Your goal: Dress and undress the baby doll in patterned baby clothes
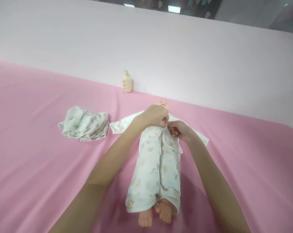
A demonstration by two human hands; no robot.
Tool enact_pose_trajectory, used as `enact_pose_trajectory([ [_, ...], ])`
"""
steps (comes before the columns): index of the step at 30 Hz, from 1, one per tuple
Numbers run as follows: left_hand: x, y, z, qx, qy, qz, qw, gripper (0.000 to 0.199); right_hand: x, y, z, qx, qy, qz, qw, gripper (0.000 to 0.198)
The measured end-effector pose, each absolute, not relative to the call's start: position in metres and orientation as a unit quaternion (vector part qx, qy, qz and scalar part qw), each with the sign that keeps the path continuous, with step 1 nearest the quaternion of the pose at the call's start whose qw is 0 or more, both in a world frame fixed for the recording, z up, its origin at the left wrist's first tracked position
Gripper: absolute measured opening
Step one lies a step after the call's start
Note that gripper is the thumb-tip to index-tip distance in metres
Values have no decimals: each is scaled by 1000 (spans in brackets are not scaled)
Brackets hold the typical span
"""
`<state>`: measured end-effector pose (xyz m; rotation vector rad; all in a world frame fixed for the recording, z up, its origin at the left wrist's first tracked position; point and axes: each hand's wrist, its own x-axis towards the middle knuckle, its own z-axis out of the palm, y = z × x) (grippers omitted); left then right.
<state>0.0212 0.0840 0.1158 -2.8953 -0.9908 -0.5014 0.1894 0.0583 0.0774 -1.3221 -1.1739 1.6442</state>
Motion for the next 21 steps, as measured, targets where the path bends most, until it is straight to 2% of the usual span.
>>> enact_pose_trajectory([
  [4, 19, 85, 113, -940, -300, -165, 6, 14, 190, 58, 79, -514, -452, 643, 344, 26],
  [10, 12, 88, 114, -925, -323, -102, -172, 9, 190, 58, 78, -508, -452, 646, 346, 27],
  [11, 11, 88, 114, -919, -331, -103, -189, 14, 190, 58, 77, -508, -451, 647, 347, 28],
  [14, 10, 91, 113, -901, -362, -129, -201, 30, 190, 58, 77, -501, -457, 652, 340, 28],
  [21, 10, 99, 108, -903, -348, -119, -222, 24, 195, 62, 75, -494, -468, 658, 322, 30],
])
